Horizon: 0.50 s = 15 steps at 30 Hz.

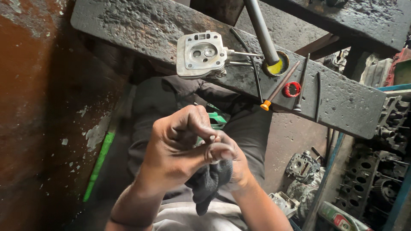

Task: The person cleans a metal engine part on a workbench using a rag and a small brush. They wipe the part, dip the brush into a yellow liquid, and scrub the interior surfaces. The person also wipes their hands and the part repeatedly.

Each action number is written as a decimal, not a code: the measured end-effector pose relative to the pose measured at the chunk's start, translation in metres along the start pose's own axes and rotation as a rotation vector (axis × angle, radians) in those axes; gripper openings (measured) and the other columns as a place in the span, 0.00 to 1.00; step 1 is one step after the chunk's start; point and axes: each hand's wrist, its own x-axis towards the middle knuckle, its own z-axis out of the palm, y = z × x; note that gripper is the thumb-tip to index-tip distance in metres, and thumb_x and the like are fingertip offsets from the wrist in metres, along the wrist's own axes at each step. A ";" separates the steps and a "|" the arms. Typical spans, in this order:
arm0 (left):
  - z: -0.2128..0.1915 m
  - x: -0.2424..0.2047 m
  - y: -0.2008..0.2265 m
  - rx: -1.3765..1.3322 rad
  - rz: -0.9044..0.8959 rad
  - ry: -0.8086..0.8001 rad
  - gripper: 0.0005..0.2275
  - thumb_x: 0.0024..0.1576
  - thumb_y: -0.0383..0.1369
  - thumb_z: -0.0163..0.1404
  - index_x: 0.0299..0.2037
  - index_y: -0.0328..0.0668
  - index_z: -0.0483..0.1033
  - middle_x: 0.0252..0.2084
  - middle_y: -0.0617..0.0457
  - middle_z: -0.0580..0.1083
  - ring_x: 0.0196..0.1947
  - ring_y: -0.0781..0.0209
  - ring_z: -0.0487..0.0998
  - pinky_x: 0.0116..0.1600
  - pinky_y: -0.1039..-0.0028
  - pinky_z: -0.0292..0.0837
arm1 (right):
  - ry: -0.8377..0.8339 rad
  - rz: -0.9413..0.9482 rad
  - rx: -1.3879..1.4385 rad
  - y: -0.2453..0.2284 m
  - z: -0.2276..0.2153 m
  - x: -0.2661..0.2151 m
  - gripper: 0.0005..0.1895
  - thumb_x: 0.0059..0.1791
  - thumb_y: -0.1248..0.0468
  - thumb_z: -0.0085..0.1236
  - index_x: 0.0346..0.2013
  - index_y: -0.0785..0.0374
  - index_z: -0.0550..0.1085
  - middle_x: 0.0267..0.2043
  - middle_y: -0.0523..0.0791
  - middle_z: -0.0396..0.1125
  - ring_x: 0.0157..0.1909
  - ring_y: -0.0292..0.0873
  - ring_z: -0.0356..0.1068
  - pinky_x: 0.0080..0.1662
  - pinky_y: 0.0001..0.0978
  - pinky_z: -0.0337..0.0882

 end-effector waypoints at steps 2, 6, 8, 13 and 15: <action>0.001 0.000 0.004 0.061 -0.040 0.021 0.09 0.56 0.16 0.62 0.38 0.31 0.72 0.36 0.54 0.71 0.35 0.72 0.71 0.42 0.82 0.68 | 0.050 0.018 -0.225 -0.002 0.004 -0.006 0.15 0.52 0.71 0.66 0.49 0.66 0.71 0.52 0.42 0.66 0.53 0.37 0.69 0.58 0.31 0.70; 0.001 0.003 0.012 0.098 -0.152 0.004 0.05 0.57 0.17 0.59 0.40 0.27 0.77 0.36 0.48 0.77 0.38 0.68 0.79 0.46 0.79 0.77 | 0.209 0.170 -0.054 -0.006 0.017 -0.003 0.21 0.45 0.69 0.65 0.51 0.71 0.71 0.50 0.49 0.70 0.50 0.43 0.72 0.54 0.37 0.72; -0.002 0.005 0.015 0.091 -0.180 -0.031 0.04 0.58 0.17 0.55 0.42 0.25 0.78 0.37 0.45 0.80 0.40 0.65 0.83 0.48 0.78 0.79 | 0.200 0.135 -0.043 -0.008 0.020 0.003 0.25 0.42 0.69 0.65 0.52 0.72 0.71 0.51 0.50 0.70 0.51 0.43 0.72 0.55 0.37 0.73; -0.018 0.020 0.022 0.142 0.165 -0.067 0.04 0.59 0.17 0.53 0.42 0.28 0.76 0.40 0.47 0.79 0.40 0.63 0.82 0.50 0.74 0.82 | 0.104 0.060 -0.061 -0.018 0.022 0.018 0.28 0.46 0.69 0.65 0.60 0.68 0.67 0.52 0.52 0.69 0.52 0.44 0.72 0.54 0.37 0.73; -0.037 0.037 0.019 0.529 0.399 0.178 0.05 0.60 0.19 0.56 0.43 0.33 0.78 0.43 0.49 0.77 0.39 0.64 0.81 0.43 0.77 0.78 | 0.105 0.031 -0.107 -0.022 0.024 0.019 0.24 0.52 0.64 0.63 0.60 0.65 0.65 0.51 0.55 0.69 0.50 0.47 0.72 0.52 0.39 0.74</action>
